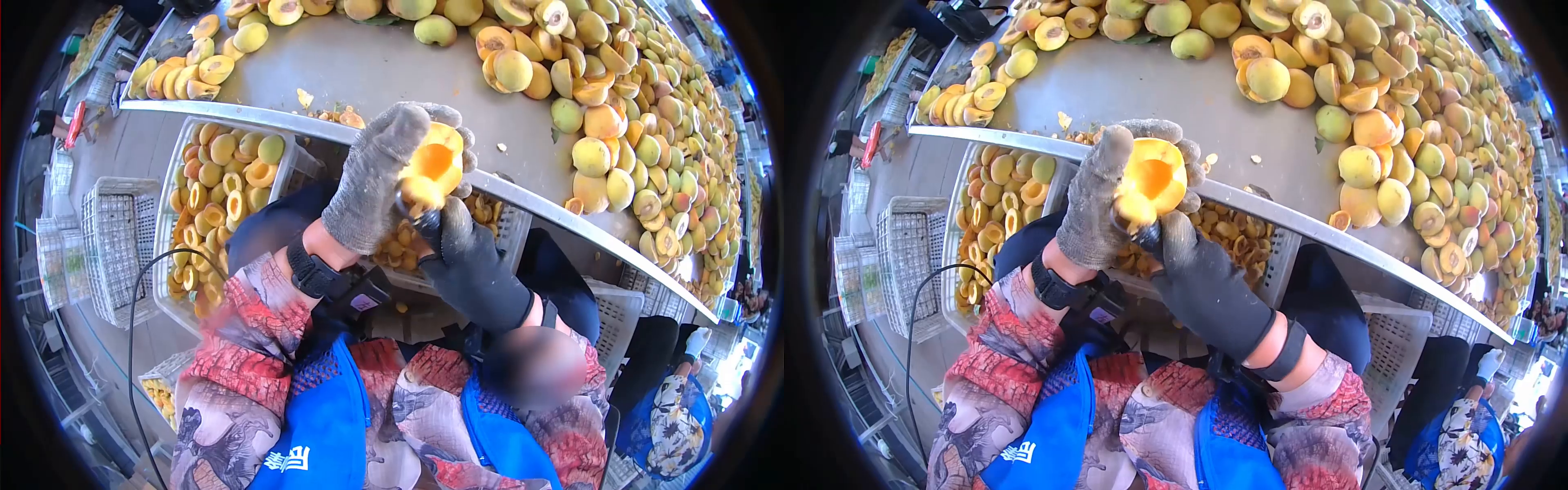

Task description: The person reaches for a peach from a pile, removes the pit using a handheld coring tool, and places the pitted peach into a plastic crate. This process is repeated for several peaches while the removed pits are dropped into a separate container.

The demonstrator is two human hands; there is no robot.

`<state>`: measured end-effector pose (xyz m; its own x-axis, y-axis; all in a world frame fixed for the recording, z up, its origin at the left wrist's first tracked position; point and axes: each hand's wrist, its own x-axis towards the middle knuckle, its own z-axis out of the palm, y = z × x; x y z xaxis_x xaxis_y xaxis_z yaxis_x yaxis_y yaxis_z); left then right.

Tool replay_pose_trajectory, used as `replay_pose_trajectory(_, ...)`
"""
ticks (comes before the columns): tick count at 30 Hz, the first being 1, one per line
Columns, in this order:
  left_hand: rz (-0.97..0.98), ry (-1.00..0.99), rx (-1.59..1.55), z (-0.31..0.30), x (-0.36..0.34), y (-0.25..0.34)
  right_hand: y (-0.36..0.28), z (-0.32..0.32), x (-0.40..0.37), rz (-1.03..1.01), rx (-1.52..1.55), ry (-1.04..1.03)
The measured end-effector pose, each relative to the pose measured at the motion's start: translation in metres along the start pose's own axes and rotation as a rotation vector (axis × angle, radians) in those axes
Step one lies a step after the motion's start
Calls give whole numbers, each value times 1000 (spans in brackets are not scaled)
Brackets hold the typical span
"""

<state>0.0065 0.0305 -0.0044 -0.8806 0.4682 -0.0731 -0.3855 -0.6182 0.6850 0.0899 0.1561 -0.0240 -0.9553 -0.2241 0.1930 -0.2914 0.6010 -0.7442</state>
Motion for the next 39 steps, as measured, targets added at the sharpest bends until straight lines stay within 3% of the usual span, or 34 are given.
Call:
replay_pose_trajectory(4,-40,30,-140,-5,2,2,8,0,0,-20,-191,1)
replay_pose_trajectory(8,17,78,-52,-3,4,15,13,-5,-9,-145,-441,-130)
replay_pose_trajectory(9,39,99,-79,-6,6,17,16,-4,-9,-87,-469,-254)
replay_pose_trajectory(14,109,192,-217,-10,-2,35,43,-5,-28,-77,-532,-337)
replay_pose_trajectory(16,169,112,-319,-19,-6,50,31,-7,-16,-56,-365,-336)
replay_pose_trajectory(19,303,198,-35,-41,-36,90,34,6,-12,14,-471,-415)
replay_pose_trajectory(20,435,355,516,-59,-48,102,32,8,-9,37,-426,-439)
replay_pose_trajectory(21,495,291,261,-80,-62,112,31,10,-6,63,-382,-461)
replay_pose_trajectory(23,656,545,736,-138,-94,125,29,18,-3,119,-361,-465)
replay_pose_trajectory(24,507,676,600,-162,-117,133,31,22,-1,187,-344,-456)
replay_pose_trajectory(25,509,836,773,-189,-137,141,25,24,4,144,-439,-503)
replay_pose_trajectory(26,525,954,735,-213,-154,148,23,28,8,142,-439,-512)
replay_pose_trajectory(28,386,1178,956,-250,-183,165,21,37,9,97,-456,-549)
replay_pose_trajectory(30,295,1283,1053,-303,-202,179,32,49,7,140,-455,-609)
replay_pose_trajectory(32,155,1442,1684,-380,-220,175,41,56,3,206,-290,-632)
replay_pose_trajectory(33,148,1443,1683,-404,-235,172,38,59,7,208,-290,-638)
replay_pose_trajectory(35,-146,1326,1644,-441,-253,164,28,60,17,116,-371,-695)
replay_pose_trajectory(38,-85,1359,1487,-429,-250,164,15,64,27,212,-437,-726)
replay_pose_trajectory(39,-90,1357,1619,-430,-249,165,15,66,28,215,-436,-737)
